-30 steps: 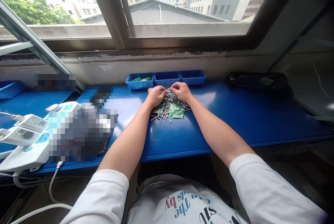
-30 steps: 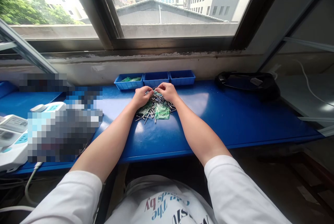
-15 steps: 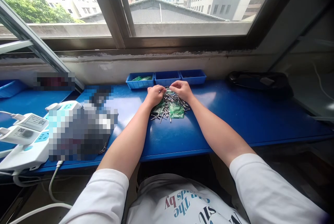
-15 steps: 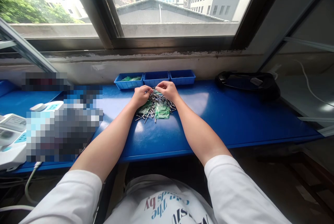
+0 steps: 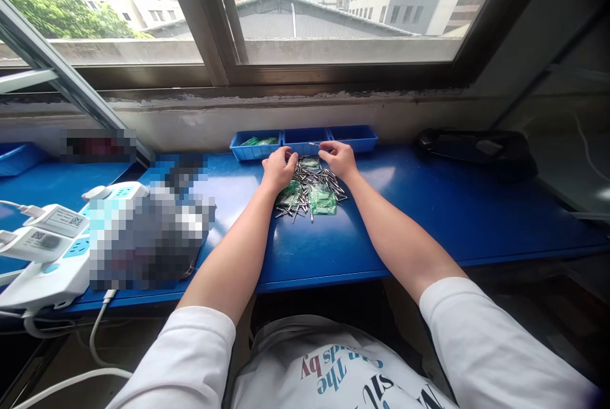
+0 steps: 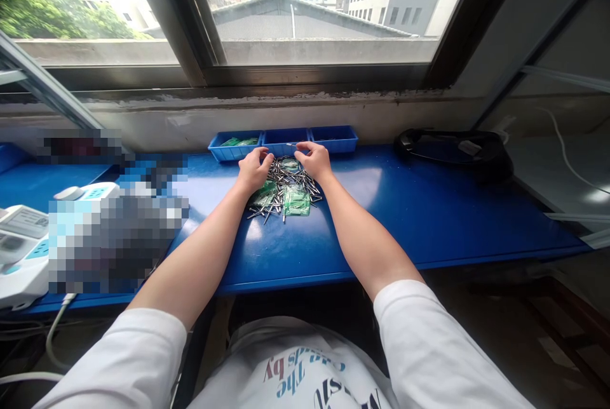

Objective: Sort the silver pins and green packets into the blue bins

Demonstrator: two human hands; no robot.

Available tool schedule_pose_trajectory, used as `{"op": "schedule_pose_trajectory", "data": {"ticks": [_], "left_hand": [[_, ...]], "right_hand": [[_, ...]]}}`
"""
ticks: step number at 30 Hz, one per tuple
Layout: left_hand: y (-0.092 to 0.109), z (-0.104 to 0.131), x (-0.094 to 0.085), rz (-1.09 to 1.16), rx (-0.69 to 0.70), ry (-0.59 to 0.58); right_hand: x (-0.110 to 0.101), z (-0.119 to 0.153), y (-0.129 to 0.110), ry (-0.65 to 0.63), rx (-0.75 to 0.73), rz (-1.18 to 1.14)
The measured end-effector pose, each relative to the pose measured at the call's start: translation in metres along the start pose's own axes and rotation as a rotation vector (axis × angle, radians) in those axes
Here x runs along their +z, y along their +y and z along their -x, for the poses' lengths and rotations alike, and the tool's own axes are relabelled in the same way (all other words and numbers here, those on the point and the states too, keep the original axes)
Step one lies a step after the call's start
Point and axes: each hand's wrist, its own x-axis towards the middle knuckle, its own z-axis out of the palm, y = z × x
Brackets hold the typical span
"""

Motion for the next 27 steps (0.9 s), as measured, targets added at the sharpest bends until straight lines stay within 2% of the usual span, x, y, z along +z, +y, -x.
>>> {"op": "schedule_pose_trajectory", "data": {"ticks": [6,13,15,20,23,27], "left_hand": [[-0.007,-0.002,0.002,-0.070,-0.069,-0.042],[-0.006,0.000,0.002,-0.151,-0.068,-0.134],[-0.007,0.000,0.003,-0.172,-0.062,-0.156],[-0.008,0.000,0.005,-0.184,-0.024,-0.179],[-0.007,0.001,0.004,-0.186,-0.009,-0.193],[-0.006,0.002,0.004,-0.191,-0.008,-0.203]], "right_hand": [[-0.015,-0.008,0.014,0.152,0.019,0.336],[-0.014,-0.006,0.025,0.092,0.147,0.485],[-0.012,-0.006,0.024,0.095,0.132,0.477],[-0.005,-0.003,0.014,0.158,-0.019,0.435],[-0.001,0.002,0.006,0.065,-0.059,0.461],[0.007,0.009,0.002,-0.139,0.008,0.580]]}}
